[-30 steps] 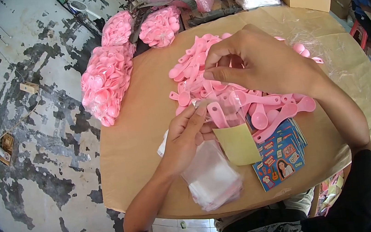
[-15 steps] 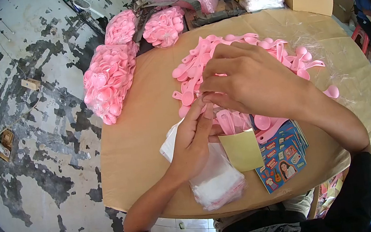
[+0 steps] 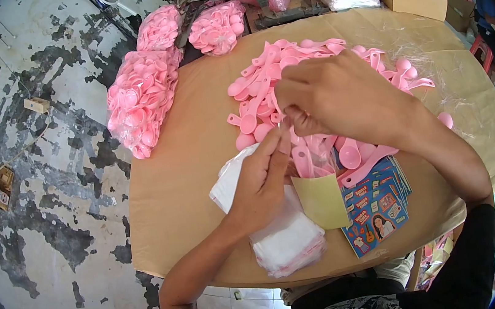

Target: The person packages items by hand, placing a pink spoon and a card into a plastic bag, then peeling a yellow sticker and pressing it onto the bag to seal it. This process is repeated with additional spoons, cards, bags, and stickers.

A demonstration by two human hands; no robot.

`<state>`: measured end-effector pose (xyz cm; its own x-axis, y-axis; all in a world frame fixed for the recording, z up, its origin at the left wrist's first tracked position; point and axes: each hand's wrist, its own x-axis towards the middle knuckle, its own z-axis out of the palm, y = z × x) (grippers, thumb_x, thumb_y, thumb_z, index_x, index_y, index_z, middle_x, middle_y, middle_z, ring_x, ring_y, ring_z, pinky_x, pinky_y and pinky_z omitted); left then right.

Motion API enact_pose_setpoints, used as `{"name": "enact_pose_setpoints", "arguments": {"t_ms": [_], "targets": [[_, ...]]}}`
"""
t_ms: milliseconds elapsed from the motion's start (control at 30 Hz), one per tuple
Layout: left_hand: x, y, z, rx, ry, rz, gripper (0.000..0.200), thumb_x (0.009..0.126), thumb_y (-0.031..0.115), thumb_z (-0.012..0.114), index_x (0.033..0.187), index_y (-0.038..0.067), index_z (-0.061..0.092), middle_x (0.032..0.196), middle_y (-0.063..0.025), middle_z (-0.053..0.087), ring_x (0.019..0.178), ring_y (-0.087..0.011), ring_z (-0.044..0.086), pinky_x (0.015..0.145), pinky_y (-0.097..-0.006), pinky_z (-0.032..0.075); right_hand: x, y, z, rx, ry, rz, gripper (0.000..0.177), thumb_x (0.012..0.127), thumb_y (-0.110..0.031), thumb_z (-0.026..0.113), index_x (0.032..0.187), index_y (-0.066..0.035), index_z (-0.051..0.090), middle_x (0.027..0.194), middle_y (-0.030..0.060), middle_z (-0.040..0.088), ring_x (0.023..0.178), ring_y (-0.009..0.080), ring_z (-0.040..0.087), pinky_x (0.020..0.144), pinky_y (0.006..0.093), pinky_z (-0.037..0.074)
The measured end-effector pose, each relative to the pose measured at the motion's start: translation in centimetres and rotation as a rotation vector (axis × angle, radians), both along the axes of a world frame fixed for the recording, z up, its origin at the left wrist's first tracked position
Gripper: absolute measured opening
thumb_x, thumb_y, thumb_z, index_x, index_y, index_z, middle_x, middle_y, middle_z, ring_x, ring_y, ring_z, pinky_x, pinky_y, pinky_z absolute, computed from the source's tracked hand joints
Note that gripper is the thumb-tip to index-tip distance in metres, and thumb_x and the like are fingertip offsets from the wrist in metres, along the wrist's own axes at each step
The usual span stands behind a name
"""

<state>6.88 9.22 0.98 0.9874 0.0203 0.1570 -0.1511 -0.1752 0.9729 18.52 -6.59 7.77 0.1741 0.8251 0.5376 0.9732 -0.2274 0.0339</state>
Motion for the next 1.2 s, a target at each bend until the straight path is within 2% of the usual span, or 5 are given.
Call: {"name": "enact_pose_setpoints", "arguments": {"t_ms": [267, 433, 600, 700, 1200], "targets": [[0.2, 0.4, 1.3, -0.242, -0.070, -0.016, 0.042, 0.104, 0.027, 0.030, 0.134, 0.000, 0.038, 0.112, -0.0176, 0.061, 0.086, -0.0271, 0.068, 0.073, -0.0362, 0.059, 4.1, -3.0, 3.9, 0.484, 0.337, 0.121, 0.011, 0.084, -0.012, 0.056, 0.086, -0.002, 0.060, 0.073, 0.0047, 0.058, 0.066, 0.0158, 0.059, 0.058, 0.0319, 0.047], [1.2, 0.6, 1.0, -0.340, 0.009, 0.064, 0.044, 0.103, 0.030, 0.033, 0.133, -0.002, 0.039, 0.117, -0.0205, 0.059, 0.090, -0.0325, 0.068, 0.076, -0.0385, 0.059, 12.4, -11.4, 5.1, -0.011, 1.099, 0.099, 0.022, 0.082, -0.017, 0.055, 0.096, 0.000, 0.059, 0.087, 0.0013, 0.059, 0.072, 0.0081, 0.055, 0.060, 0.0225, 0.047], [1.2, 0.1, 0.8, -0.389, 0.114, 0.011, 0.044, 0.102, 0.030, 0.036, 0.131, -0.003, 0.042, 0.119, -0.0216, 0.059, 0.098, -0.0326, 0.066, 0.082, -0.0406, 0.057, 22.6, -16.5, -4.3, -0.198, 0.132, -0.602, 0.032, 0.081, -0.014, 0.066, 0.110, -0.002, 0.061, 0.090, 0.0100, 0.064, 0.080, 0.0115, 0.060, 0.069, 0.0259, 0.049], [1.3, 0.3, 0.5, -0.358, 0.141, -0.025, 0.042, 0.102, 0.029, 0.038, 0.130, -0.003, 0.043, 0.119, -0.0210, 0.060, 0.102, -0.0327, 0.065, 0.086, -0.0413, 0.055, 20.4, -14.0, -0.2, -0.087, 0.574, -0.668, 0.028, 0.089, -0.020, 0.062, 0.113, -0.005, 0.062, 0.099, 0.0094, 0.063, 0.082, 0.0114, 0.059, 0.066, 0.0271, 0.049], [1.1, 0.7, 2.1, -0.701, 0.122, 0.078, 0.042, 0.101, 0.027, 0.043, 0.137, 0.005, 0.044, 0.109, -0.0060, 0.064, 0.088, -0.0142, 0.066, 0.078, -0.0314, 0.056, 2.0, 0.8, -1.7, 0.052, 0.958, 0.192, 0.023, 0.091, -0.018, 0.063, 0.105, -0.001, 0.067, 0.087, 0.0030, 0.067, 0.077, 0.0086, 0.059, 0.067, 0.0256, 0.048]]}}
